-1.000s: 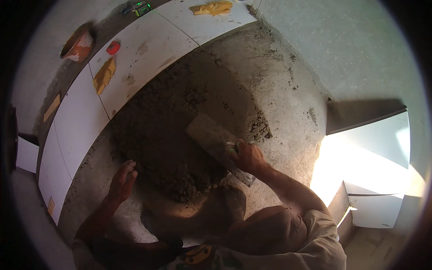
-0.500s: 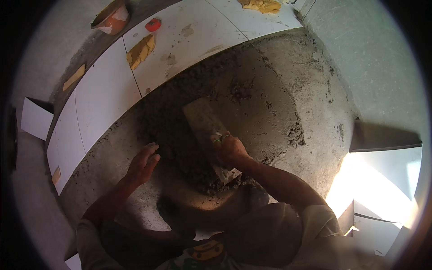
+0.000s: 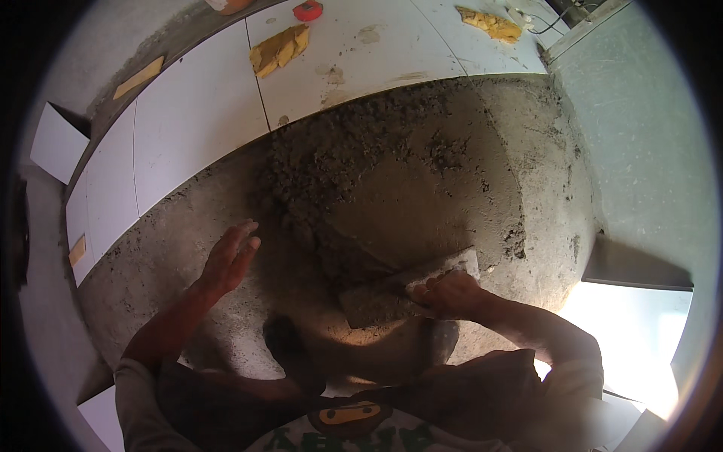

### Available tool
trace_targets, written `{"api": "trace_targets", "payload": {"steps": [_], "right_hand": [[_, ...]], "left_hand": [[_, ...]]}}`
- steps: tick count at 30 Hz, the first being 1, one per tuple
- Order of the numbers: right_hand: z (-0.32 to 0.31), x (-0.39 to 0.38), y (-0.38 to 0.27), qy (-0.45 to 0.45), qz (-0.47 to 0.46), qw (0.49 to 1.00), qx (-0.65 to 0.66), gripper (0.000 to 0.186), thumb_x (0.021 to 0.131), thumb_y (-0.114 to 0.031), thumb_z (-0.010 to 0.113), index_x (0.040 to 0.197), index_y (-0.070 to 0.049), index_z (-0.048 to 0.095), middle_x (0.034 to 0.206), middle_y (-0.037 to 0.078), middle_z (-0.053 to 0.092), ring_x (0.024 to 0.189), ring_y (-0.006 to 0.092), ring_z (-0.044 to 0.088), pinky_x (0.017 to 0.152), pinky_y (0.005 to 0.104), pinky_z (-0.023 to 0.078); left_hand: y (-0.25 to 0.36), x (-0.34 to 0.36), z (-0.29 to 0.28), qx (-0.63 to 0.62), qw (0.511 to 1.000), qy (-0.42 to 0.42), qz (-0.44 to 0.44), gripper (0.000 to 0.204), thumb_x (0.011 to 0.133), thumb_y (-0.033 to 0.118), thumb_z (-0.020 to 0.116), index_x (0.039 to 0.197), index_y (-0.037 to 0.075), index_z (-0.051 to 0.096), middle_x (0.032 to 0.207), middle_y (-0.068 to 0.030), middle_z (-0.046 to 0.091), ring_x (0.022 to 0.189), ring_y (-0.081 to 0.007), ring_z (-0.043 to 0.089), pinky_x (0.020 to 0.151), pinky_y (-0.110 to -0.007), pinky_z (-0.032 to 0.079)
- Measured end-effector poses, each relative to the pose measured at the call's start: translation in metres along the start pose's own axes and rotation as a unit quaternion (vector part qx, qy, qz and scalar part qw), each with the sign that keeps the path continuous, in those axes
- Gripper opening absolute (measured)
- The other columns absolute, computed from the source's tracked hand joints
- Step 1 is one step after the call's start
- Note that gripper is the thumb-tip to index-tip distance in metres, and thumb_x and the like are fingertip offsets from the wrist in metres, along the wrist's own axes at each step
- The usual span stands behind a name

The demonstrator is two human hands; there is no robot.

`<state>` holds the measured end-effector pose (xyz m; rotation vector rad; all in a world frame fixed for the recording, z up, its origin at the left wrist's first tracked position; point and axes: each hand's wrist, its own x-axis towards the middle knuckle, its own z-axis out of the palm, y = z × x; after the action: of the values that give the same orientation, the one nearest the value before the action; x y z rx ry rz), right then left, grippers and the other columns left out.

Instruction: Spreading and smoothing mortar on a floor surface using a hand trowel.

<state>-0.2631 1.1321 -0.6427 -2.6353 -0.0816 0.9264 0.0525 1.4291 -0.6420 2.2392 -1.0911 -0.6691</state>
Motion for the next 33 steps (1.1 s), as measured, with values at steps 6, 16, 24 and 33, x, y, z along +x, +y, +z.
{"api": "trace_targets", "payload": {"steps": [6, 16, 24, 33], "right_hand": [[-0.027, 0.063, 0.018, 0.149, -0.095, 0.973, -0.147, 0.034, 0.093, -0.040, 0.050, 0.112, -0.013, 0.056, 0.080, 0.009, 0.065, 0.063, 0.0235, 0.067, 0.053, 0.0382, 0.054], [-0.091, 0.151, -0.001, 0.132, 0.030, 0.984, -0.118, 0.039, 0.094, -0.044, 0.052, 0.093, -0.005, 0.052, 0.071, 0.010, 0.066, 0.067, 0.0243, 0.069, 0.056, 0.0377, 0.055], [-0.121, 0.162, 0.021, 0.133, 0.141, 0.980, -0.053, 0.043, 0.094, -0.048, 0.051, 0.097, -0.005, 0.053, 0.080, 0.014, 0.068, 0.077, 0.0290, 0.070, 0.070, 0.0417, 0.055], [-0.110, 0.084, 0.096, 0.212, 0.408, 0.887, 0.045, 0.055, 0.092, -0.051, 0.052, 0.110, 0.000, 0.057, 0.096, 0.024, 0.067, 0.093, 0.0366, 0.066, 0.082, 0.0446, 0.052]], "left_hand": [[0.014, 0.008, 0.004, 0.010, 1.000, -0.011, 0.010, 0.049, 0.100, 0.040, 0.046, 0.128, 0.000, 0.050, 0.131, -0.0222, 0.050, 0.125, -0.0371, 0.047, 0.104, -0.043, 0.039], [0.003, 0.027, 0.004, -0.005, 0.998, 0.003, -0.063, 0.055, 0.100, 0.045, 0.043, 0.133, 0.001, 0.045, 0.134, -0.0230, 0.048, 0.129, -0.0390, 0.042, 0.107, -0.047, 0.035], [-0.021, 0.020, -0.001, 0.073, 0.992, 0.046, -0.094, 0.058, 0.099, 0.047, 0.042, 0.137, 0.003, 0.042, 0.140, -0.0222, 0.043, 0.135, -0.0382, 0.034, 0.112, -0.048, 0.027], [-0.035, 0.019, -0.006, -0.041, 0.994, 0.054, -0.088, 0.063, 0.099, 0.050, 0.041, 0.139, 0.002, 0.039, 0.144, -0.0217, 0.038, 0.137, -0.0386, 0.032, 0.111, -0.047, 0.030]]}}
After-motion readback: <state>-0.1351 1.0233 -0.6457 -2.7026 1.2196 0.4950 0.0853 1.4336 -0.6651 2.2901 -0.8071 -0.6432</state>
